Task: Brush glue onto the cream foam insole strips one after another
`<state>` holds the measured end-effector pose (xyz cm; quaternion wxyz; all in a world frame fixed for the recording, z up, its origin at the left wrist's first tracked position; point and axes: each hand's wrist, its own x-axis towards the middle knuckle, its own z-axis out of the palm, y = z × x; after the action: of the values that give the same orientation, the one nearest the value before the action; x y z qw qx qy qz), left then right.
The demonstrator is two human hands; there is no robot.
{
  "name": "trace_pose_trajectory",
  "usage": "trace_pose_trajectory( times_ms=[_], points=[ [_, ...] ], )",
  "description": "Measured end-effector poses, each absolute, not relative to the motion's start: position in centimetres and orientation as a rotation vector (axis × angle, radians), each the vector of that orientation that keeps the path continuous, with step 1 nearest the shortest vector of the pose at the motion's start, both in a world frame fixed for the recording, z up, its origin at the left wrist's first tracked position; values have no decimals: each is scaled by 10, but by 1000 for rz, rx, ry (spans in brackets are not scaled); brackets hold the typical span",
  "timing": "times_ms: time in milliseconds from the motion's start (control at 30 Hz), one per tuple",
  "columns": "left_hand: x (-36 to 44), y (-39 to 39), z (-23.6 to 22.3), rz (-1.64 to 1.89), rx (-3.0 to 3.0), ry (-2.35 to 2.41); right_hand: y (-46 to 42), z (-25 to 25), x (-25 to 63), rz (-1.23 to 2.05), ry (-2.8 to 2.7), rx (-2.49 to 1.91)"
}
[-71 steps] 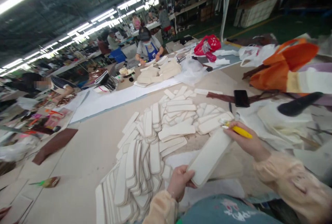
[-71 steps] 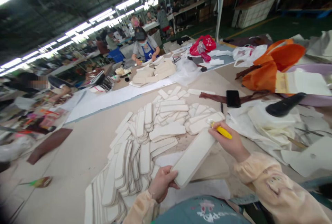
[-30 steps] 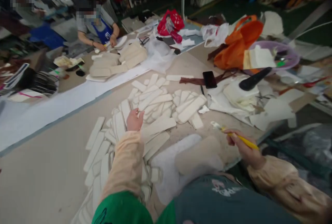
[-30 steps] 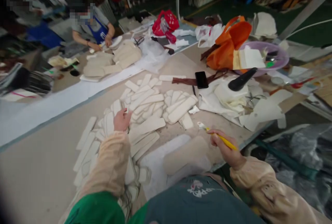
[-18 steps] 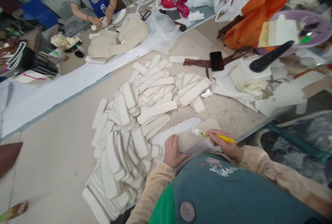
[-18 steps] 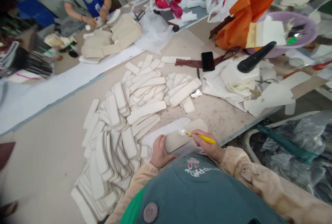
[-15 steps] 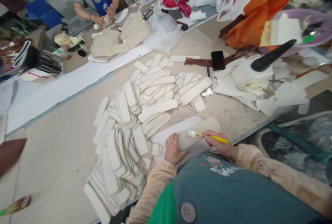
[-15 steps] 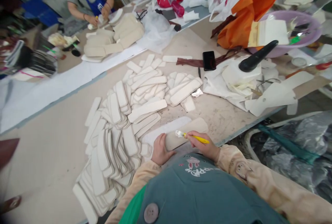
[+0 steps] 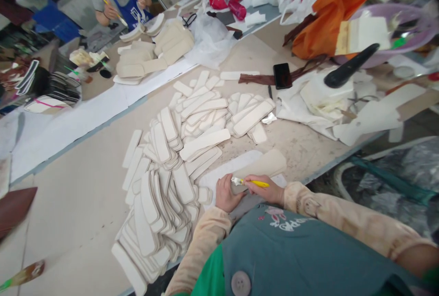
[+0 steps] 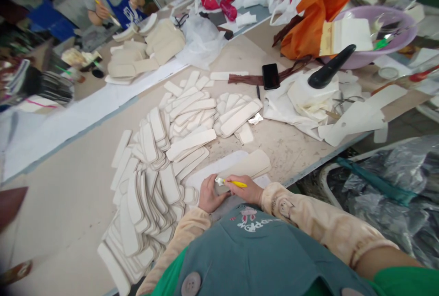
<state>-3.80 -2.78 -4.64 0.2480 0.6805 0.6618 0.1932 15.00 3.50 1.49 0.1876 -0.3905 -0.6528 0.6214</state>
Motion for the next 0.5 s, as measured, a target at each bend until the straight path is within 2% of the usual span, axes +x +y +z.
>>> trace_pose_trajectory(
  times_ms=[300, 500],
  points=[
    [-42, -29, -50, 476, 1905, 1810, 39, 9, 182, 1586, -1659, -1362],
    [-43, -29, -53, 481, 1939, 1811, 55, 6, 233, 1349, -1534, -1501]
  ],
)
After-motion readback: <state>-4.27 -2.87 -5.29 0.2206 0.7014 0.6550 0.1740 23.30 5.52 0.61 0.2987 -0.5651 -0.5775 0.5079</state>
